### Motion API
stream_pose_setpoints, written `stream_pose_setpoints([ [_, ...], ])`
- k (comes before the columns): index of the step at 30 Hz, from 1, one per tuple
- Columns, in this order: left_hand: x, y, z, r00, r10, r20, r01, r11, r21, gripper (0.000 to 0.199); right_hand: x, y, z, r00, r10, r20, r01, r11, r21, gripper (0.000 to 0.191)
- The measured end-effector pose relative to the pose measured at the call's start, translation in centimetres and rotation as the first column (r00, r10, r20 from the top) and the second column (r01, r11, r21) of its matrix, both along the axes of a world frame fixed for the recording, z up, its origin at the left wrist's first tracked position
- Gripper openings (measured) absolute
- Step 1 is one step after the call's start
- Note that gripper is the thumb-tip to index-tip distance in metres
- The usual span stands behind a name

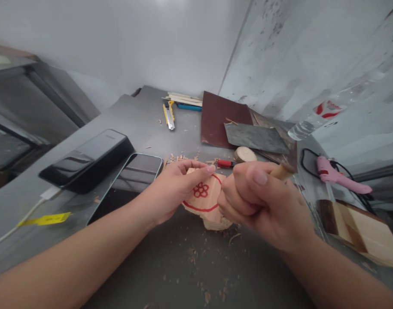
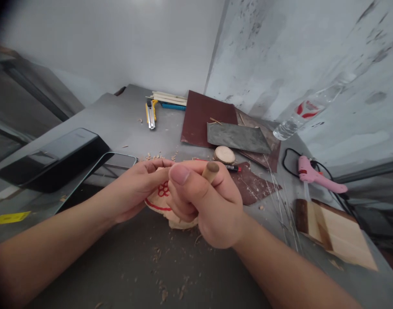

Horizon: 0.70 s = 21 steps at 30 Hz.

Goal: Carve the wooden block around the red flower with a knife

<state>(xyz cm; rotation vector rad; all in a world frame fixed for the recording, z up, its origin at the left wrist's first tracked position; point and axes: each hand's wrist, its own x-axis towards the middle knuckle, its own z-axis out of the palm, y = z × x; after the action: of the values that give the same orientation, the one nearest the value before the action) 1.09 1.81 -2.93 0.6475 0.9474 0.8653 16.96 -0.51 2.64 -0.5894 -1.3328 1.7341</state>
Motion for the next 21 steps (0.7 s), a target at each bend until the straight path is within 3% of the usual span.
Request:
stream_pose_setpoints([
  [5,0.1,0.0,-0.2,0.993,0.0,-0.119,0.01,0.997,0.083,0.042,0.0,-0.1,0.3,0.999,0.016,-0.028,-0.016,1.0,-0.022,0.06],
  [10,0.1,-0.2,0.0,0.972,-0.005,-0.236,0.049,0.983,0.178,0.037,-0.1,-0.4,-0.4,0.999,0.033,0.008,-0.033,0.999,0.016,0.057],
  [15,0.1,-0.2,-0.6,0.971,-0.016,-0.239,0.072,0.972,0.224,0.035,0.1,-0.9,-1.1,0.991,0.014,0.13,-0.031,0.991,0.128,0.052],
  [21,0.0,0.0,-1.5,0.965,-0.019,-0.26,0.085,0.965,0.247,0.026,-0.8,-1.1,-1.3,0.989,-0.044,0.143,0.031,0.995,0.094,0.052],
])
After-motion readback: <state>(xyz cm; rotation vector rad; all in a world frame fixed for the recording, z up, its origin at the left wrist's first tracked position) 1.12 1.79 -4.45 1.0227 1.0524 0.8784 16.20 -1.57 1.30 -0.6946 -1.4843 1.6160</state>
